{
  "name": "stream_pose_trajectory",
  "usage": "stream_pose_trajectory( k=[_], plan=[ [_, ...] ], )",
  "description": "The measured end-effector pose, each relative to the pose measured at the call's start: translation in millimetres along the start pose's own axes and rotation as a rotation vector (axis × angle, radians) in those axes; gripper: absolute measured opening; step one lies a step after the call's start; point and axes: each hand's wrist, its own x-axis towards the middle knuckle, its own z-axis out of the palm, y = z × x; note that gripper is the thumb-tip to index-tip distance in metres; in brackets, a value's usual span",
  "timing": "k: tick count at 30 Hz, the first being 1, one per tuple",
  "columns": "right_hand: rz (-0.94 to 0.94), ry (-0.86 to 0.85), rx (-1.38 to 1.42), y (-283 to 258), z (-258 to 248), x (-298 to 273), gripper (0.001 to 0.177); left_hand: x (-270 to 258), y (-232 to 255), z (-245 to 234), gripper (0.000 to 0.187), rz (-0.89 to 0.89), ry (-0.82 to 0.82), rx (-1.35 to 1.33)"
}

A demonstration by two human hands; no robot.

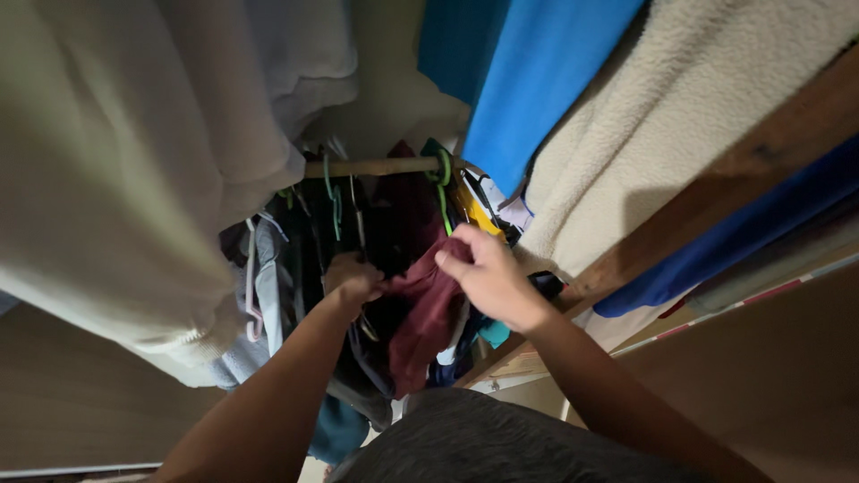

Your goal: The person removes various garments from hangers in a wardrobe, folds them by hand, and places them on a chair. The person handles shirts and tops in multiple colors, removing each from a hanger, folding it, and stacking it on the chair.

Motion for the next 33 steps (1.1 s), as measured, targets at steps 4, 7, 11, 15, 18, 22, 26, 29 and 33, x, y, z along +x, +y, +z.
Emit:
stream_pose_trajectory(
  k=[4, 7, 11, 15, 18, 22, 26, 29, 33],
  plan=[
    [-0.026, 0.047, 0.263, 0.0, -4.6, 2.2, 0.006, -66.6, 39.9, -18.2, 0.068, 0.247, 0.117, 0.689],
    [-0.052, 0.035, 0.499, 12.2, -4.6, 2.3, 0.006, -138.4, 86.6, -22.6, 0.076, 0.242, 0.03, 0.892],
    [0.007, -0.035, 0.717, 20.5, -2.4, -5.6, 0.01, -185.1, 112.3, -11.9, 0.075, 0.412, -0.22, 0.895],
    [0.068, -0.338, 1.029, 12.5, -11.5, -21.3, 0.004, -178.8, 90.5, 6.3, 0.074, 0.56, -0.437, 1.057],
    [0.158, -0.505, 1.172, 2.0, -22.5, -35.7, 0.006, -173.8, 76.6, 4.4, 0.082, 0.563, -0.602, 0.997],
    [0.154, -0.423, 1.075, -0.8, -27.6, -58.5, 0.006, -193.5, 75.5, -1.7, 0.049, 0.532, -0.622, 1.045],
    [0.129, -0.118, 0.415, 1.4, -13.9, -88.9, 0.024, -217.6, 68.3, -16.5, 0.042, 0.552, -0.449, 1.047],
    [-0.104, -0.044, -0.332, -11.5, 3.3, -130.5, 0.049, -236.2, 57.7, -36.0, 0.041, 0.694, -0.318, 0.796],
    [0.238, -0.07, -0.592, -48.6, 37.2, -185.3, 0.041, -274.8, 50.0, -63.6, 0.046, 0.679, -0.389, 0.448]
  ],
)
